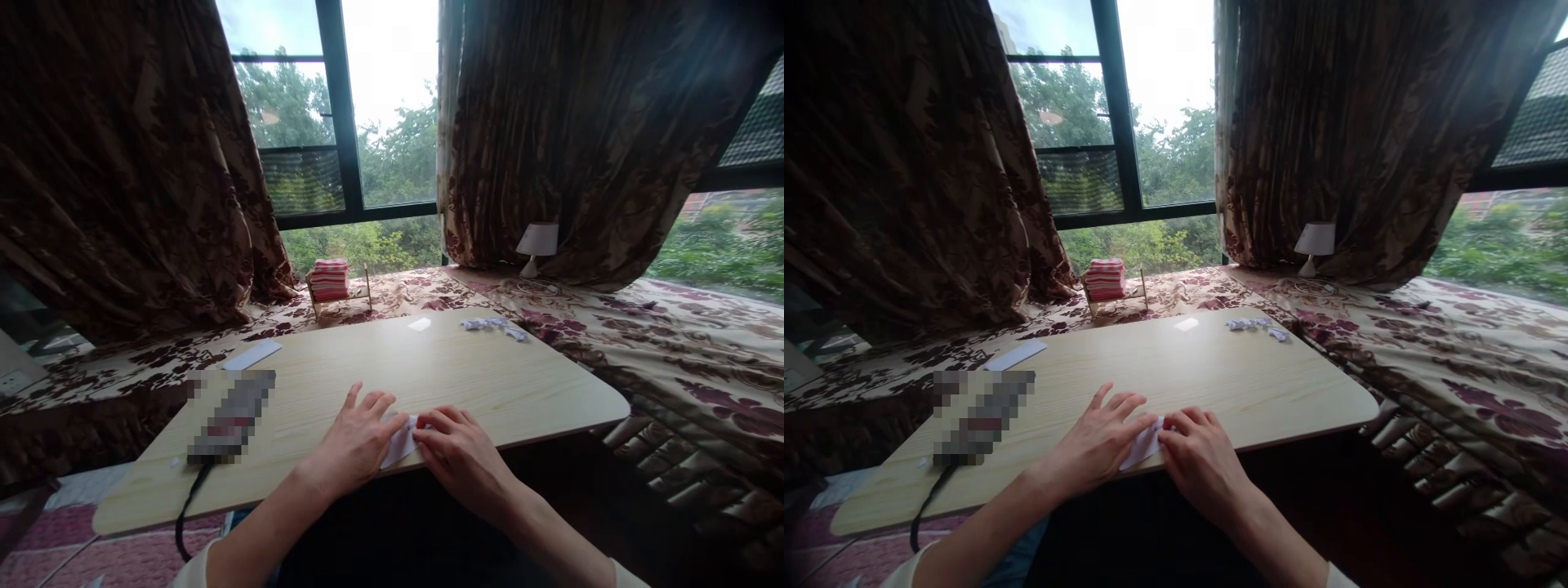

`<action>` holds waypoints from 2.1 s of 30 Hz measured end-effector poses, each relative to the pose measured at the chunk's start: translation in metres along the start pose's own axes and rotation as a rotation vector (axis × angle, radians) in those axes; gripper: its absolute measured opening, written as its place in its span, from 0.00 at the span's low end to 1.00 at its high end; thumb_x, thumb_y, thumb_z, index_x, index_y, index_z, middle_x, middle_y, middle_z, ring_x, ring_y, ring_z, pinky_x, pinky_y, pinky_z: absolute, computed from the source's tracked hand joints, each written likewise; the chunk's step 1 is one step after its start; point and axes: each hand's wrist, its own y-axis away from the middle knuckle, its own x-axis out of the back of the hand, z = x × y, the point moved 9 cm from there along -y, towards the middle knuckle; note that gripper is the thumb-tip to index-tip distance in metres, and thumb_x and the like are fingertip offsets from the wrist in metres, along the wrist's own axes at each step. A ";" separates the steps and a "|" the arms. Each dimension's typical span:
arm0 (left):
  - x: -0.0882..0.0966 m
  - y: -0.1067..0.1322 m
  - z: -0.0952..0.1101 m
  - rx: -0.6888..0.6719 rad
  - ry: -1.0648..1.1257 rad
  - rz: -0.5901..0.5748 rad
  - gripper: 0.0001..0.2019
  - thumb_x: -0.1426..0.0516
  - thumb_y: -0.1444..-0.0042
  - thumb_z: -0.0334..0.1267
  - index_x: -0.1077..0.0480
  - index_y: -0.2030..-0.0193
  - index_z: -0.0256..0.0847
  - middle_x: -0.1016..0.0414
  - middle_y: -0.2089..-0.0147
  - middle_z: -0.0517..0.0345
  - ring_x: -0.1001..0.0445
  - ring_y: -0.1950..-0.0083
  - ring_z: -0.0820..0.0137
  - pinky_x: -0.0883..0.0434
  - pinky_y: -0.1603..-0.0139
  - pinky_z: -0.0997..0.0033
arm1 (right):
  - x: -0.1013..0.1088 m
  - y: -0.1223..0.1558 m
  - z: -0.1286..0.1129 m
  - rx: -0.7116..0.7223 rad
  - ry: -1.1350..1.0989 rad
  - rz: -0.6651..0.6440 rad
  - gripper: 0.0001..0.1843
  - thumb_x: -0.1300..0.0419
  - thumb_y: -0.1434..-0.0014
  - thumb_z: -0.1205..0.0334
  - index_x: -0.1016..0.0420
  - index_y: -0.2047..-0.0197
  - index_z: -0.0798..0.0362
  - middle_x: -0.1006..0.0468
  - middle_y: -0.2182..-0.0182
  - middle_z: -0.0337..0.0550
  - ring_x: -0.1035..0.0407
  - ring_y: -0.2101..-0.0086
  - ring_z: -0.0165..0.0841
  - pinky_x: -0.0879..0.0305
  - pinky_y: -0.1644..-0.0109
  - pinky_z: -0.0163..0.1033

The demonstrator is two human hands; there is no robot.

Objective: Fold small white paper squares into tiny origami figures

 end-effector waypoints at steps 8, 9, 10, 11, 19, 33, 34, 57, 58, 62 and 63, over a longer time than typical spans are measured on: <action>-0.003 0.002 -0.004 0.024 0.023 -0.013 0.18 0.50 0.42 0.31 0.36 0.45 0.49 0.33 0.44 0.53 0.38 0.42 0.60 0.53 0.37 0.44 | 0.001 -0.003 -0.001 0.014 0.016 -0.022 0.11 0.46 0.40 0.67 0.24 0.59 0.47 0.24 0.60 0.41 0.35 0.58 0.36 0.41 0.54 0.42; -0.002 0.003 -0.004 0.028 0.028 -0.009 0.18 0.50 0.42 0.31 0.35 0.46 0.49 0.33 0.44 0.53 0.38 0.42 0.60 0.53 0.37 0.45 | 0.001 -0.003 -0.002 0.018 0.019 -0.025 0.11 0.46 0.40 0.67 0.24 0.59 0.47 0.24 0.60 0.41 0.35 0.58 0.35 0.41 0.54 0.42; -0.001 0.004 -0.004 0.032 0.033 -0.004 0.18 0.50 0.42 0.30 0.35 0.46 0.49 0.33 0.45 0.53 0.38 0.42 0.60 0.53 0.37 0.45 | 0.001 -0.004 -0.002 0.021 0.021 -0.025 0.11 0.46 0.40 0.67 0.24 0.59 0.47 0.24 0.60 0.41 0.35 0.59 0.35 0.41 0.54 0.42; -0.001 0.005 -0.004 0.037 0.038 0.001 0.18 0.50 0.43 0.30 0.35 0.47 0.49 0.33 0.45 0.53 0.38 0.42 0.60 0.53 0.36 0.46 | 0.001 -0.004 -0.002 0.022 0.023 -0.025 0.11 0.46 0.39 0.67 0.24 0.59 0.47 0.24 0.60 0.41 0.35 0.58 0.35 0.41 0.53 0.42; 0.001 0.001 -0.013 0.106 0.214 0.049 0.16 0.49 0.43 0.30 0.31 0.51 0.48 0.29 0.51 0.55 0.35 0.46 0.63 0.47 0.39 0.51 | 0.002 -0.003 -0.003 0.029 0.030 -0.008 0.10 0.46 0.39 0.67 0.24 0.60 0.47 0.24 0.61 0.41 0.35 0.59 0.35 0.41 0.54 0.42; 0.000 -0.012 -0.014 0.111 0.219 0.064 0.16 0.49 0.45 0.28 0.29 0.53 0.48 0.29 0.58 0.56 0.34 0.53 0.64 0.39 0.46 0.58 | 0.005 -0.004 -0.007 0.045 0.011 0.012 0.10 0.45 0.40 0.69 0.24 0.61 0.47 0.25 0.58 0.42 0.36 0.57 0.36 0.40 0.52 0.43; -0.001 -0.010 -0.013 0.105 0.200 0.065 0.16 0.49 0.44 0.28 0.29 0.54 0.48 0.30 0.59 0.56 0.34 0.53 0.64 0.40 0.46 0.57 | 0.005 -0.004 -0.007 0.046 0.014 0.013 0.10 0.45 0.40 0.69 0.24 0.61 0.47 0.25 0.57 0.42 0.36 0.56 0.36 0.40 0.51 0.43; -0.013 -0.002 -0.016 0.154 0.167 0.129 0.10 0.51 0.42 0.30 0.32 0.56 0.43 0.30 0.57 0.55 0.35 0.53 0.64 0.42 0.43 0.55 | 0.001 -0.009 -0.009 0.095 0.067 -0.042 0.10 0.47 0.40 0.70 0.26 0.63 0.50 0.23 0.53 0.40 0.35 0.52 0.36 0.41 0.48 0.43; -0.013 -0.002 -0.016 0.153 0.164 0.127 0.10 0.51 0.42 0.30 0.32 0.57 0.43 0.30 0.57 0.55 0.35 0.53 0.64 0.42 0.43 0.55 | 0.001 -0.009 -0.009 0.098 0.066 -0.041 0.10 0.47 0.40 0.70 0.26 0.62 0.50 0.23 0.53 0.40 0.35 0.52 0.36 0.41 0.48 0.43; -0.013 -0.002 -0.015 0.153 0.158 0.127 0.10 0.51 0.42 0.30 0.32 0.56 0.44 0.30 0.57 0.56 0.35 0.53 0.63 0.43 0.43 0.55 | 0.000 -0.007 -0.009 0.108 0.058 -0.038 0.10 0.48 0.38 0.69 0.26 0.61 0.49 0.23 0.53 0.41 0.35 0.52 0.37 0.41 0.48 0.44; -0.013 -0.002 -0.015 0.154 0.158 0.129 0.10 0.51 0.42 0.30 0.32 0.56 0.44 0.30 0.56 0.56 0.35 0.53 0.63 0.44 0.42 0.55 | 0.000 -0.007 -0.009 0.111 0.059 -0.037 0.10 0.48 0.38 0.69 0.26 0.61 0.49 0.23 0.53 0.41 0.35 0.52 0.37 0.41 0.48 0.44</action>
